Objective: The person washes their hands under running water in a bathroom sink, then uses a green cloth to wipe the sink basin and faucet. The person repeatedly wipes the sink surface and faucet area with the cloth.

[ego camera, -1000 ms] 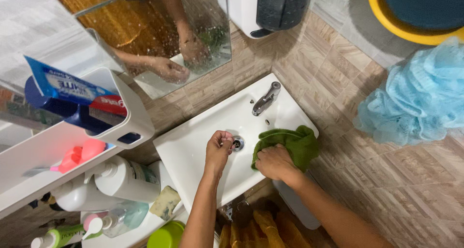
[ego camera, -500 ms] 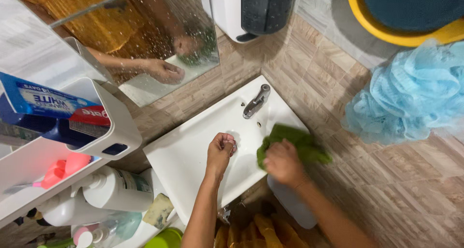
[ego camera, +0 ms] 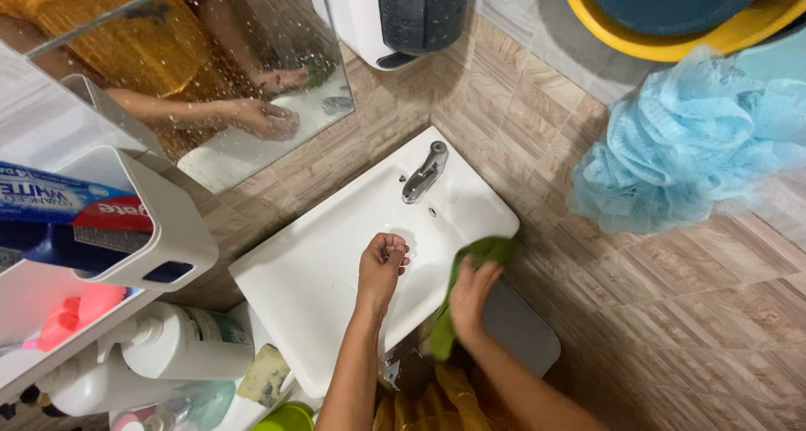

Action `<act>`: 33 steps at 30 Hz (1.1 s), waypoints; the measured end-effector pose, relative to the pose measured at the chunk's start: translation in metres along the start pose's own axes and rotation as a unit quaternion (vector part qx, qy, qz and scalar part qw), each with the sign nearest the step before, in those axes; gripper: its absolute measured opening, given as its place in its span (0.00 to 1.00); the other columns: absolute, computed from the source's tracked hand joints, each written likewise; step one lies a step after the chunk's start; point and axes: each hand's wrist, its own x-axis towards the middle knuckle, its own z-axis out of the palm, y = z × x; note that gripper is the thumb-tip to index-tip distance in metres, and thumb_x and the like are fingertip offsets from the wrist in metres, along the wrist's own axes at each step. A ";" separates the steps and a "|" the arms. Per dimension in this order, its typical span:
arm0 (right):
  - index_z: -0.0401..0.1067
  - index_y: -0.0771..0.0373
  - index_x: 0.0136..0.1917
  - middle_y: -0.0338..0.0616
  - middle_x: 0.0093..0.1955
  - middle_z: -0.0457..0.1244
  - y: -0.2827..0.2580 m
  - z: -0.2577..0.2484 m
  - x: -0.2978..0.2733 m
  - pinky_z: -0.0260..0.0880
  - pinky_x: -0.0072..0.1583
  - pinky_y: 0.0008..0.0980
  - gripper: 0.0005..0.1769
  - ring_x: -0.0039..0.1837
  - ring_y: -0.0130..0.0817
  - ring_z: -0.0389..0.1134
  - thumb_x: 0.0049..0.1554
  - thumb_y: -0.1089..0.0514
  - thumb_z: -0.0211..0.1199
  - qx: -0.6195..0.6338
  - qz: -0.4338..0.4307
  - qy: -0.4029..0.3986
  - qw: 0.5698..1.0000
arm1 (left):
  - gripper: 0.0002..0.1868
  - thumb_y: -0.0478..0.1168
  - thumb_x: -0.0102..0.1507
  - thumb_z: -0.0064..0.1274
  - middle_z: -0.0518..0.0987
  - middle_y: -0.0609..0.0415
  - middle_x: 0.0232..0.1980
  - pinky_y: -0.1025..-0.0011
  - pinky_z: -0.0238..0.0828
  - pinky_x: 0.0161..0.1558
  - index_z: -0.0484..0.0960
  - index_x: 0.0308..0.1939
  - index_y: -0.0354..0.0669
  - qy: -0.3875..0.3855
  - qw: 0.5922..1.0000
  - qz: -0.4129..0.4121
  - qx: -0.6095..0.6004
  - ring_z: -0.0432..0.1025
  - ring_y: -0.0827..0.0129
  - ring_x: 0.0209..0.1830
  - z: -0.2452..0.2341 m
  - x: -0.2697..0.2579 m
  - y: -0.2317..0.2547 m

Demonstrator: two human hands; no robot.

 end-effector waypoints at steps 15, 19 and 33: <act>0.56 0.64 0.75 0.45 0.74 0.58 -0.012 0.032 -0.005 0.60 0.71 0.40 0.38 0.71 0.42 0.61 0.63 0.35 0.43 0.389 0.234 0.071 0.888 | 0.02 0.34 0.65 0.50 0.78 0.58 0.39 0.76 0.67 0.37 0.77 0.41 0.42 0.022 0.998 0.045 -0.026 0.71 0.76 0.35 -0.028 -0.019 -0.013; 0.60 0.59 0.74 0.48 0.72 0.60 -0.044 0.043 -0.086 0.61 0.68 0.45 0.41 0.69 0.45 0.62 0.60 0.29 0.42 0.360 0.362 0.016 0.860 | 0.04 0.33 0.64 0.49 0.77 0.59 0.38 0.76 0.67 0.37 0.78 0.41 0.43 0.041 0.998 0.047 -0.013 0.71 0.77 0.35 -0.037 -0.026 -0.006; 0.53 0.62 0.76 0.51 0.68 0.58 -0.081 -0.027 -0.157 0.60 0.65 0.57 0.40 0.66 0.46 0.60 0.57 0.44 0.61 0.132 0.297 -0.216 0.921 | 0.04 0.32 0.64 0.48 0.77 0.59 0.38 0.75 0.69 0.37 0.77 0.41 0.41 0.102 0.990 0.093 -0.028 0.71 0.75 0.35 -0.095 -0.055 0.011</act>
